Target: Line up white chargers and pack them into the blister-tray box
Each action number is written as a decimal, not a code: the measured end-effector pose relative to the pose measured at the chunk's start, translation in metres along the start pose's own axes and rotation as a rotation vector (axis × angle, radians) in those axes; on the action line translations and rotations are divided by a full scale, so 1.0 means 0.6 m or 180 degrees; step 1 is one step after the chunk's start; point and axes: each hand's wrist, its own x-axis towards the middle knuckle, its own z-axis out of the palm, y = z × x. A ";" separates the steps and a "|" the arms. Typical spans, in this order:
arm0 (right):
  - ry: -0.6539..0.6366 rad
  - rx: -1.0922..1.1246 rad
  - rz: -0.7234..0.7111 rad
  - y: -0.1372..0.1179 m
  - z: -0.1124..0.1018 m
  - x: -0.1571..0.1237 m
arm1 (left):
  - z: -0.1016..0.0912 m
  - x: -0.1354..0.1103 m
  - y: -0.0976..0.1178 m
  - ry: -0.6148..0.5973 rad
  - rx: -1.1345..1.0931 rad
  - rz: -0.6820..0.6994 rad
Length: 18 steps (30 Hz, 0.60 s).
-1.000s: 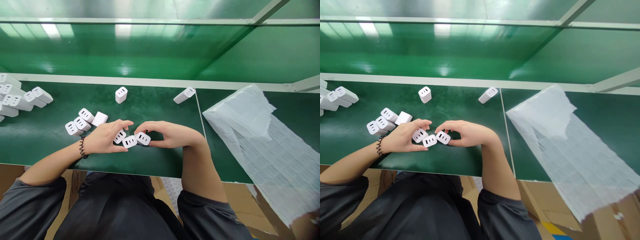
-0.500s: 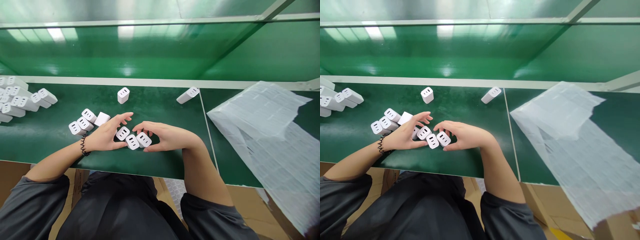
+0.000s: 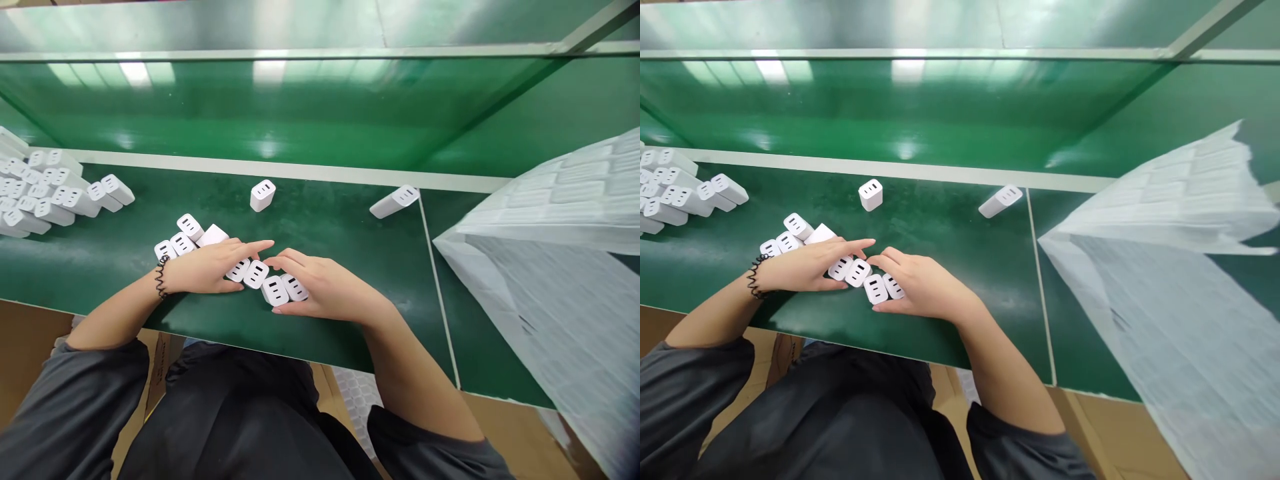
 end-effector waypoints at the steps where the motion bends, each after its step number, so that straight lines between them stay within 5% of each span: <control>1: 0.0023 -0.0058 0.0016 0.000 0.000 0.000 | 0.007 0.004 0.004 0.0121 0.0127 -0.0039; 5: 0.0136 -0.0363 0.0226 0.004 -0.005 -0.005 | 0.008 0.008 0.014 0.0486 0.0573 0.0026; 10: 0.0168 -0.0479 0.0365 0.009 -0.014 -0.008 | -0.043 -0.028 -0.009 0.0817 0.1161 -0.0315; 18: 0.0271 -0.0311 0.0588 0.014 -0.020 -0.011 | -0.049 -0.031 -0.045 0.0427 0.1641 -0.0628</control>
